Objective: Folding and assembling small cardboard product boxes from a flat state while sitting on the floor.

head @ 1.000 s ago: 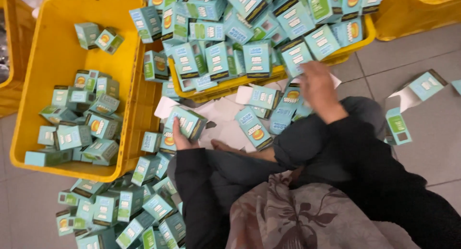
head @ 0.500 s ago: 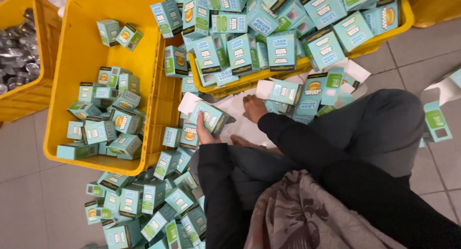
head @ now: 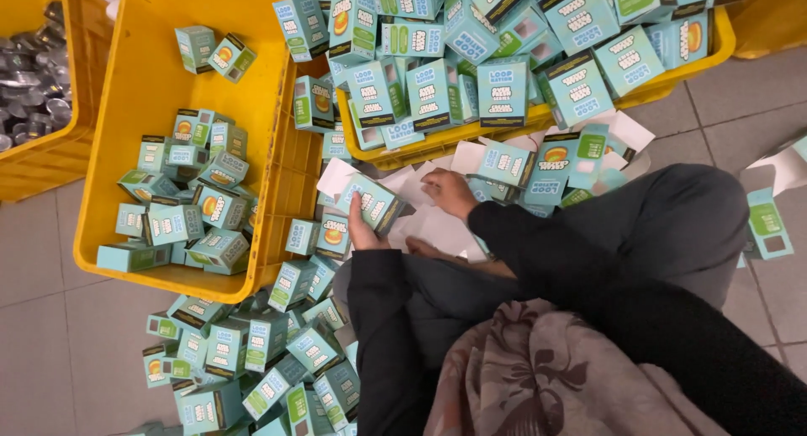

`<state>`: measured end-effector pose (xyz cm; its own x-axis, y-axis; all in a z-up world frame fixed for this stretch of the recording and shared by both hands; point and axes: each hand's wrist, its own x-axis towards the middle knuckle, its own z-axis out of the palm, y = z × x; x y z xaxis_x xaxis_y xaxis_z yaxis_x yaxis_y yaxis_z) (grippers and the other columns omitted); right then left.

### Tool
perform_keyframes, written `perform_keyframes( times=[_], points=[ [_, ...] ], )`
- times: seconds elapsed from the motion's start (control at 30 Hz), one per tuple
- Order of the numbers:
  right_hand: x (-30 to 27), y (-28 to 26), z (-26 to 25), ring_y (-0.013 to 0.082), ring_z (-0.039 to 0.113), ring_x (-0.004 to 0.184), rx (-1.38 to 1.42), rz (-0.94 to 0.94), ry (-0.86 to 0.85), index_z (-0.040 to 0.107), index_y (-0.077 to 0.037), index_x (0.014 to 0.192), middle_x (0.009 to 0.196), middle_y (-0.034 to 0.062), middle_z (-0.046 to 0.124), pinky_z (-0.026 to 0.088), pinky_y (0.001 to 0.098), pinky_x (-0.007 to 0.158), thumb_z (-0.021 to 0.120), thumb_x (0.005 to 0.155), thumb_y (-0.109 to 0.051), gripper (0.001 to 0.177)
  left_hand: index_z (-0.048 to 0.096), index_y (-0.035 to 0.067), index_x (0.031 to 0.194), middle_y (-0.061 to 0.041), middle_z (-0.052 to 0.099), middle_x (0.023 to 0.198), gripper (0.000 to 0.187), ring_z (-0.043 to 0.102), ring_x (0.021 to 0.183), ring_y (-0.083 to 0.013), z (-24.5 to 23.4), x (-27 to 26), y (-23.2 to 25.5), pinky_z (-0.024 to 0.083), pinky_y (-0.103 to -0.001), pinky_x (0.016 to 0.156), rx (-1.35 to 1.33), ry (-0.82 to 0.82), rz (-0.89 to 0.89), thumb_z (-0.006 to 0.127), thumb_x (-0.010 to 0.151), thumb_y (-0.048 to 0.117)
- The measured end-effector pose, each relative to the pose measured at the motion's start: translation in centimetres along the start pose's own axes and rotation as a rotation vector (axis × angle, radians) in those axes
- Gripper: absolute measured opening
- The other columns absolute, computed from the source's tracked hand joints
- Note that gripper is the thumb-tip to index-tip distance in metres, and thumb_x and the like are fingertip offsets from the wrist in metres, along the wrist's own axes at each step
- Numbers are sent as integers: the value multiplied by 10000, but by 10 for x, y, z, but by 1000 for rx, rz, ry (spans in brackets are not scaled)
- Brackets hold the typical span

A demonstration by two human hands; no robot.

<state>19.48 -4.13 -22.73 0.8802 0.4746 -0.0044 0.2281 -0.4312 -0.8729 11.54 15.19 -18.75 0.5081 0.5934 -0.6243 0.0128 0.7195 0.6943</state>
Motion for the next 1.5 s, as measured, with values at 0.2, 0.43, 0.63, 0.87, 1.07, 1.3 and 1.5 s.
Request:
perform_keyframes(
  times=[0.2, 0.43, 0.63, 0.87, 1.07, 1.3, 1.5],
  points=[
    [-68, -41, -163, 362, 694, 930, 42, -457, 364, 797, -72, 1083, 1027, 156, 753, 531, 457, 890, 682, 1004, -115, 146, 652, 13, 1232, -228, 723, 1105, 700, 754, 949, -323, -26, 37, -10, 642, -480, 778, -67, -39, -137, 912, 792, 492],
    [-233, -47, -335, 273, 693, 1159, -1021, -359, 665, 791, -74, 1095, 1177, 52, 761, 462, 482, 1156, 827, 931, 43, 204, 607, -12, 1272, -104, 719, 1043, 462, 723, 825, -201, 0, -29, 20, 599, -273, 704, -9, -274, -2, 636, 968, 334],
    [-304, -32, -340, 155, 718, 1062, -1224, -109, 463, 803, -153, 1063, 1064, -41, 785, 482, 419, 1174, 778, 859, -84, 217, 584, 22, 1346, -108, 716, 1178, 511, 720, 967, -218, 0, -34, 26, 606, -308, 808, 10, -306, -13, 621, 962, 357],
    [-291, -19, -352, 239, 704, 781, -636, 193, 296, 800, -55, 1030, 961, 68, 788, 544, 358, 840, 747, 833, -48, 204, 568, 36, 1372, -119, 719, 1214, 550, 735, 989, -219, 3, -45, 32, 611, -293, 794, 59, -257, 9, 610, 959, 397],
    [-270, -18, -367, 296, 610, 928, -566, 388, 329, 669, -39, 1289, 1139, 157, 610, 513, 404, 860, 891, 684, -61, 645, 571, 27, 1363, -124, 721, 1215, 545, 739, 998, -227, 4, -48, 33, 621, -313, 811, 47, -225, 28, 642, 949, 375],
    [-277, -26, -354, 308, 549, 1227, -753, 196, 401, 736, -66, 1136, 1327, 120, 627, 441, 423, 1080, 878, 699, -89, 460, 572, 55, 1363, -93, 725, 1176, 543, 735, 955, -203, -4, -36, 31, 609, -289, 770, 60, -288, -7, 622, 955, 409],
    [-301, -3, -318, 406, 658, 1243, -759, 78, 536, 774, -122, 1124, 1270, 199, 707, 535, 449, 1035, 762, 963, -82, 166, 694, 98, 1080, -61, 755, 940, 483, 782, 787, -249, 12, -50, 33, 694, -418, 664, 18, -114, -16, 879, 797, 444]
  ],
)
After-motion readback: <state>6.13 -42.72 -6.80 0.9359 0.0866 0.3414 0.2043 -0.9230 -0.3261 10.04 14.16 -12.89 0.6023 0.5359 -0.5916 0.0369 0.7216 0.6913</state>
